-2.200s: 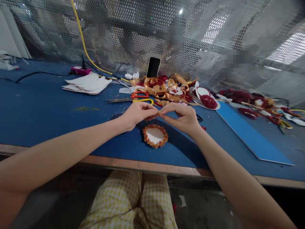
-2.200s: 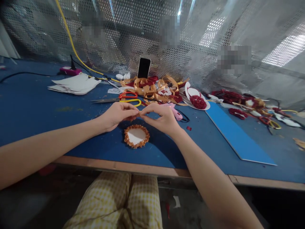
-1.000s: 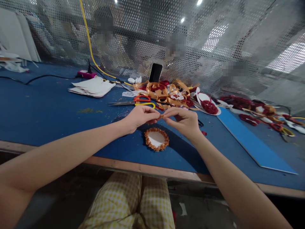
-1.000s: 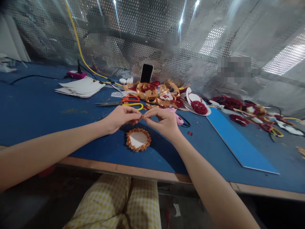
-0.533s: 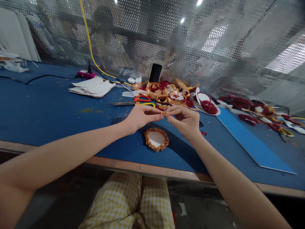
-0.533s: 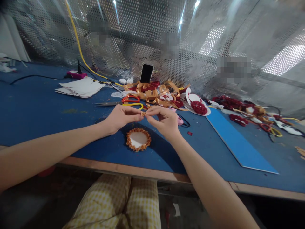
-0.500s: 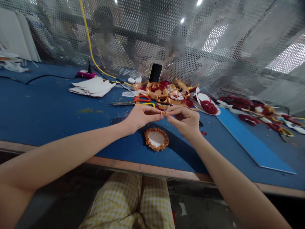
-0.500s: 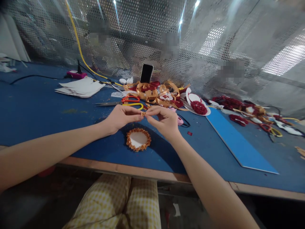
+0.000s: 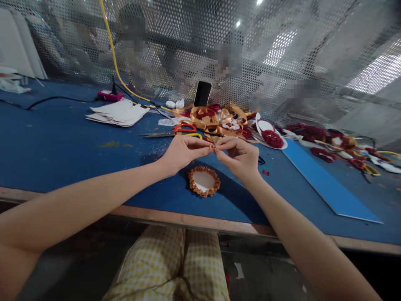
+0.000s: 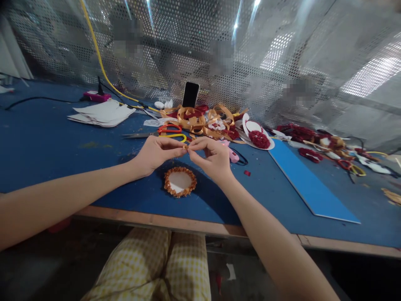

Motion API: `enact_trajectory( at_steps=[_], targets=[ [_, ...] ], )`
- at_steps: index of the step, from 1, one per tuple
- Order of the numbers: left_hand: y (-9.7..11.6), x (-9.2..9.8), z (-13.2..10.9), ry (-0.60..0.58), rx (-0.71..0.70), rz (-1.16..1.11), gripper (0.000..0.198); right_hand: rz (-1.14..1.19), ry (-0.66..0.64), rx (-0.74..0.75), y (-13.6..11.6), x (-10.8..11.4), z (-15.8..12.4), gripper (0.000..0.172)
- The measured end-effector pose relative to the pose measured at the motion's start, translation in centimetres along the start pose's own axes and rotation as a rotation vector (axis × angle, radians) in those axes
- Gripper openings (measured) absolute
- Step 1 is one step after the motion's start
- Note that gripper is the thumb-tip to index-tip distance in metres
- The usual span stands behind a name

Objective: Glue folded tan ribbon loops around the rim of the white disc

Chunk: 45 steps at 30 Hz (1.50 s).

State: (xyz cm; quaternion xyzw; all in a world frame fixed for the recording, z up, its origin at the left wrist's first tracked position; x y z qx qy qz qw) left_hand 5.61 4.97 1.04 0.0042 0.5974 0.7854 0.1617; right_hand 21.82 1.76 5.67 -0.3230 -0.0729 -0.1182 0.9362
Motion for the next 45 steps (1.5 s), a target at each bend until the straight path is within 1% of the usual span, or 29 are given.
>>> enact_trajectory(
  at_steps=[4,10,16,18,20,24,27,30,35,39,42,45],
  targets=[
    [-0.2,0.1,0.0,0.0,-0.01,-0.009,0.043,0.012,0.0,0.029,-0.1,0.0,0.0,0.009],
    [0.0,0.1,0.1,0.002,-0.033,0.002,0.04,-0.012,0.002,0.04,-0.2,0.0,0.0,0.01],
    [0.1,0.2,0.2,-0.008,-0.069,0.013,0.032,-0.036,0.001,0.105,-0.5,0.0,0.0,0.009],
    [0.0,0.3,0.4,-0.01,-0.07,0.033,0.031,-0.043,-0.001,0.095,-0.4,0.1,0.0,0.009],
    [-0.1,0.4,0.5,-0.01,-0.068,0.048,0.03,-0.019,0.005,0.065,-0.1,0.1,0.0,0.012],
    [0.0,0.4,0.6,-0.011,-0.057,0.033,0.027,0.019,0.043,-0.001,0.4,0.4,0.0,0.024],
    [-0.1,0.4,0.6,-0.022,-0.021,0.066,0.031,0.005,0.03,-0.025,0.6,0.4,0.0,0.032],
    [0.0,0.4,0.6,-0.048,0.015,0.127,0.034,-0.006,0.003,-0.025,0.7,0.4,0.0,0.036],
    [0.4,0.4,0.7,-0.118,0.014,0.289,0.034,-0.04,-0.021,0.004,0.8,0.6,-0.1,0.032],
    [0.8,0.2,0.8,-0.183,-0.043,0.386,0.034,-0.06,-0.05,-0.002,0.9,0.6,-0.2,0.03],
    [1.2,-0.1,0.6,-0.226,-0.091,0.435,0.025,-0.064,-0.071,-0.022,1.2,0.4,-0.1,0.025],
    [1.6,-0.4,0.4,-0.242,-0.154,0.494,0.018,-0.033,-0.153,-0.055,1.5,0.0,-0.2,0.026]
  ],
)
Point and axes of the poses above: each hand's wrist, its own z-axis towards the middle knuckle, its own x-axis out of the back of the hand, y = z × x, the point moved 7 cm from there along z, towards the middle knuckle, and after that the axes turned 7 degrees about y, right-handed, at the moved point
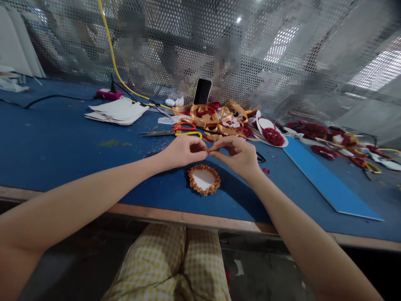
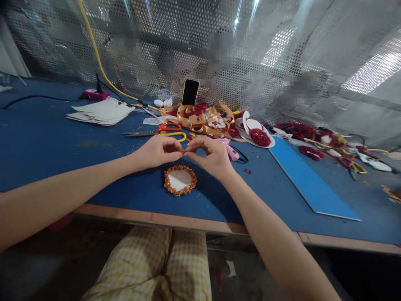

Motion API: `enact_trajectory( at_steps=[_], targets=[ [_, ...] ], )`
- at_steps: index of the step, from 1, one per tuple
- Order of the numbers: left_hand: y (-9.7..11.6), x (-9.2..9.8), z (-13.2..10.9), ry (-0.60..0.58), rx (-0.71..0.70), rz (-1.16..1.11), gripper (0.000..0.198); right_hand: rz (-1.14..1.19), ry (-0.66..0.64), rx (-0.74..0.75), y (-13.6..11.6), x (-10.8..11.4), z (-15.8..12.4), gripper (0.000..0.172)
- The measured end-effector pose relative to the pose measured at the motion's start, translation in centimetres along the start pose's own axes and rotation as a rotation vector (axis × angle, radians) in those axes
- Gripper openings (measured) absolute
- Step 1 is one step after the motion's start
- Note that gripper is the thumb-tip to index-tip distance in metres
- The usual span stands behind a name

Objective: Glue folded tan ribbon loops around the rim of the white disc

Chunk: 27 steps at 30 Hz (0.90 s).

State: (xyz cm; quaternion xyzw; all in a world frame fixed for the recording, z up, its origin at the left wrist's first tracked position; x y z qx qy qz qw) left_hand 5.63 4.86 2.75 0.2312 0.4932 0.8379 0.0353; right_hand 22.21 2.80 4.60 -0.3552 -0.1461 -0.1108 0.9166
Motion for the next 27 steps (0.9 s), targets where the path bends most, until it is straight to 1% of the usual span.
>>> enact_trajectory(
  at_steps=[3,4,8,11,13,15,18,20,25,27],
  targets=[
    [0.6,0.1,-0.2,0.014,-0.075,0.072,0.015,-0.005,-0.103,0.019,-0.3,-0.6,0.0,0.033],
    [0.8,0.1,-0.2,0.013,-0.094,0.089,0.014,-0.025,-0.126,0.034,-0.5,-0.7,0.0,0.031],
    [1.0,-0.1,-0.3,-0.007,-0.113,0.129,0.011,-0.062,-0.16,0.091,-1.3,-0.8,0.0,0.012],
    [0.8,-0.1,-0.3,-0.027,-0.099,0.127,0.012,-0.07,-0.166,0.075,-1.3,-0.8,0.0,0.007],
    [0.7,-0.1,-0.2,-0.034,-0.102,0.119,0.013,-0.098,-0.155,0.038,-0.9,-0.7,0.0,0.008],
    [0.5,0.1,-0.1,-0.017,-0.1,0.098,0.017,-0.115,-0.12,-0.009,-0.6,-0.5,0.1,0.011],
    [0.0,0.3,0.0,0.023,-0.05,0.037,0.028,-0.096,-0.058,-0.09,-0.4,-0.1,0.2,0.016],
    [-0.3,0.3,0.1,0.031,-0.006,-0.024,0.031,-0.076,-0.038,-0.125,-0.4,0.0,0.3,0.018],
    [-0.6,-0.2,0.1,0.0,0.072,-0.133,0.033,-0.022,-0.061,-0.162,-0.1,-0.4,0.1,0.023],
    [-0.7,-0.3,0.1,-0.011,0.091,-0.153,0.038,0.037,-0.096,-0.176,0.2,-0.6,-0.1,0.029]
  ],
)
Point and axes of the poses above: each hand's wrist, its own z-axis towards the middle knuckle, its own x-axis out of the back of the hand, y = z × x, the point moved 7 cm from there along z, towards the middle knuckle, and after that the axes turned 7 degrees about y, right-handed, at the moved point
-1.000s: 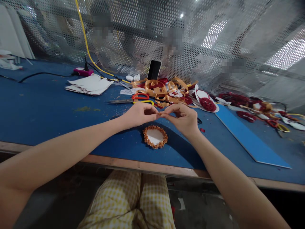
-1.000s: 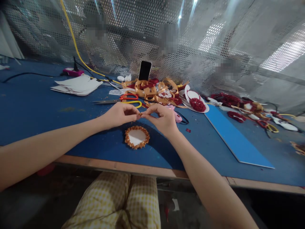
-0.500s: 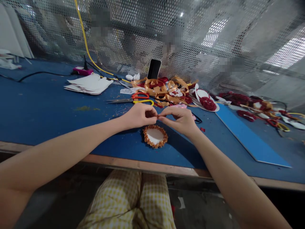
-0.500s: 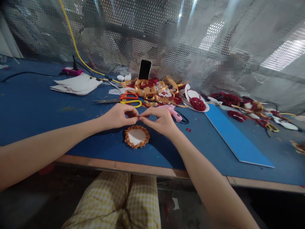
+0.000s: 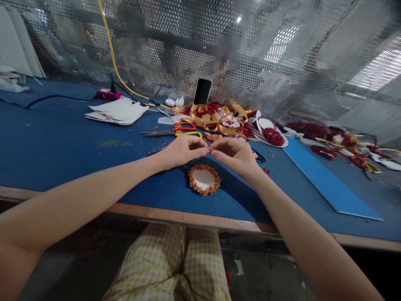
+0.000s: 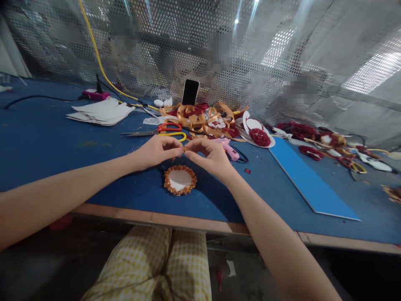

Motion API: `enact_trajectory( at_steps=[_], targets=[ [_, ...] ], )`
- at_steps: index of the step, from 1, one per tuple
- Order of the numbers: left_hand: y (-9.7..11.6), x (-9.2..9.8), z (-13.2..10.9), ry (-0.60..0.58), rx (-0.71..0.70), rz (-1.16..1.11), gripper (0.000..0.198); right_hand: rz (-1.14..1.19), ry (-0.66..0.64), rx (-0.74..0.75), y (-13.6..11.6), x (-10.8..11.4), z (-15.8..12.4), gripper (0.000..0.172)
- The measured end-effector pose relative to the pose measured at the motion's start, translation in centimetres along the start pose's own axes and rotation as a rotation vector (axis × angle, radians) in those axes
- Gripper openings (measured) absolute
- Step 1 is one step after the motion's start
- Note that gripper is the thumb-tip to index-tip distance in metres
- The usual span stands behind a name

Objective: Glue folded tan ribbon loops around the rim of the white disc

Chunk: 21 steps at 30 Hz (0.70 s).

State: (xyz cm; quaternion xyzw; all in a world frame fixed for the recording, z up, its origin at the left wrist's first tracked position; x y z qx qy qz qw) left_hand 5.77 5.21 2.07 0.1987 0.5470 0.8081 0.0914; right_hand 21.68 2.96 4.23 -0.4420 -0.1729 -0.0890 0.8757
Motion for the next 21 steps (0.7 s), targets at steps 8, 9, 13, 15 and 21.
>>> enact_trajectory(
  at_steps=[8,9,13,15,21],
  targets=[
    [-0.6,-0.4,0.0,-0.165,0.051,0.013,0.042,0.024,-0.136,0.048,0.1,-0.7,-0.3,0.033],
    [-0.5,-0.5,0.0,-0.189,0.067,0.011,0.041,0.019,-0.153,0.051,-0.1,-0.7,-0.3,0.032],
    [0.1,-1.0,-0.3,-0.261,0.117,-0.019,0.038,-0.002,-0.184,0.06,-0.6,-0.9,-0.4,0.027],
    [0.1,-1.2,-0.4,-0.282,0.131,-0.031,0.035,0.005,-0.181,0.054,-0.7,-0.9,-0.5,0.025],
    [-0.3,-1.2,-0.6,-0.337,0.145,-0.046,0.027,0.043,-0.186,0.035,-0.7,-0.9,-0.5,0.023]
  ],
)
Point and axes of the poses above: each hand's wrist, its own z-axis towards the middle knuckle, its own x-axis out of the back of the hand, y = z × x, the point moved 7 cm from there along z, towards the middle knuckle, and after that the axes turned 7 degrees about y, right-handed, at the moved point
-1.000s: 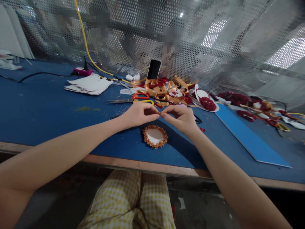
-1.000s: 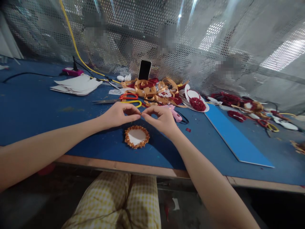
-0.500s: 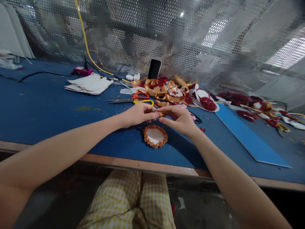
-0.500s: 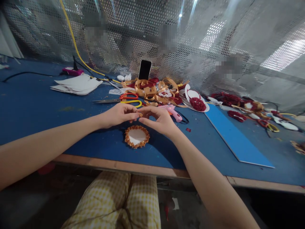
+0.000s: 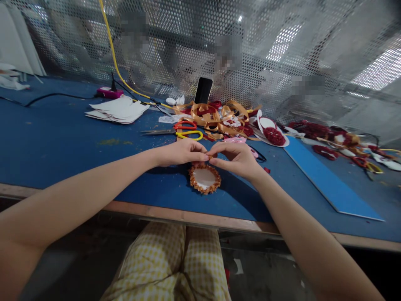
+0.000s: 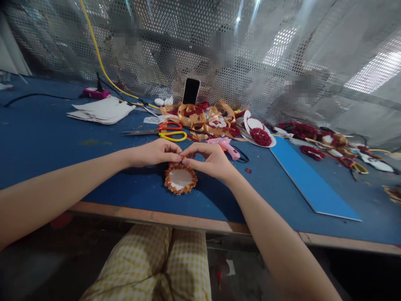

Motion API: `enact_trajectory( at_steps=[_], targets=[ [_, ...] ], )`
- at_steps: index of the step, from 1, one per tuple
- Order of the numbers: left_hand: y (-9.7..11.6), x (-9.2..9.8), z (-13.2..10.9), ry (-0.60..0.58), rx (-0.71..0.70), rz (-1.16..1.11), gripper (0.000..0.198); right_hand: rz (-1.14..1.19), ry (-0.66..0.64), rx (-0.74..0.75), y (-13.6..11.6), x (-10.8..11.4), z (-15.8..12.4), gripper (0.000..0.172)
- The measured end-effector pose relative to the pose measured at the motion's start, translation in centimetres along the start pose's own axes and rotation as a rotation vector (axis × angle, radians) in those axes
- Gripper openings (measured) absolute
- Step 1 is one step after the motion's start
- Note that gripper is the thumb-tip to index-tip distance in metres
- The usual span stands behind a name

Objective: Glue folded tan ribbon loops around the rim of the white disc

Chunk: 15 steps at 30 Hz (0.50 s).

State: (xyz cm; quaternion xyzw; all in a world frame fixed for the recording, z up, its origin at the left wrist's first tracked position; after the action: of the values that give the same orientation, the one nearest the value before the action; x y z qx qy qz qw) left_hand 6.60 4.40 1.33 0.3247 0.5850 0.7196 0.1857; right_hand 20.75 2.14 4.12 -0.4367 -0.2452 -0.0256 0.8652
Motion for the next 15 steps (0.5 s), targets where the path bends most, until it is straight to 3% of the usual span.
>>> enact_trajectory(
  at_steps=[7,15],
  targets=[
    [-0.3,0.3,0.2,0.042,0.026,-0.066,0.029,-0.037,0.079,0.035,-0.3,0.4,0.4,0.024],
    [-0.9,1.3,0.2,0.193,0.041,-0.053,0.03,-0.097,0.141,0.04,0.0,1.0,0.6,0.025]
  ],
)
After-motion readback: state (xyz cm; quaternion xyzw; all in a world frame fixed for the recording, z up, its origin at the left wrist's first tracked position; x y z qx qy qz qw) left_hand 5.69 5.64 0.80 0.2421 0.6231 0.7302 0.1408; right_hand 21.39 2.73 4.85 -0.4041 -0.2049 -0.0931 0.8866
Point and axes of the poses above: each hand's wrist, its own z-axis towards the middle knuckle, its own x-axis out of the back of the hand, y = z × x, the point moved 7 cm from there along z, towards the middle knuckle, and after that the axes turned 7 degrees about y, right-handed, at the moved point
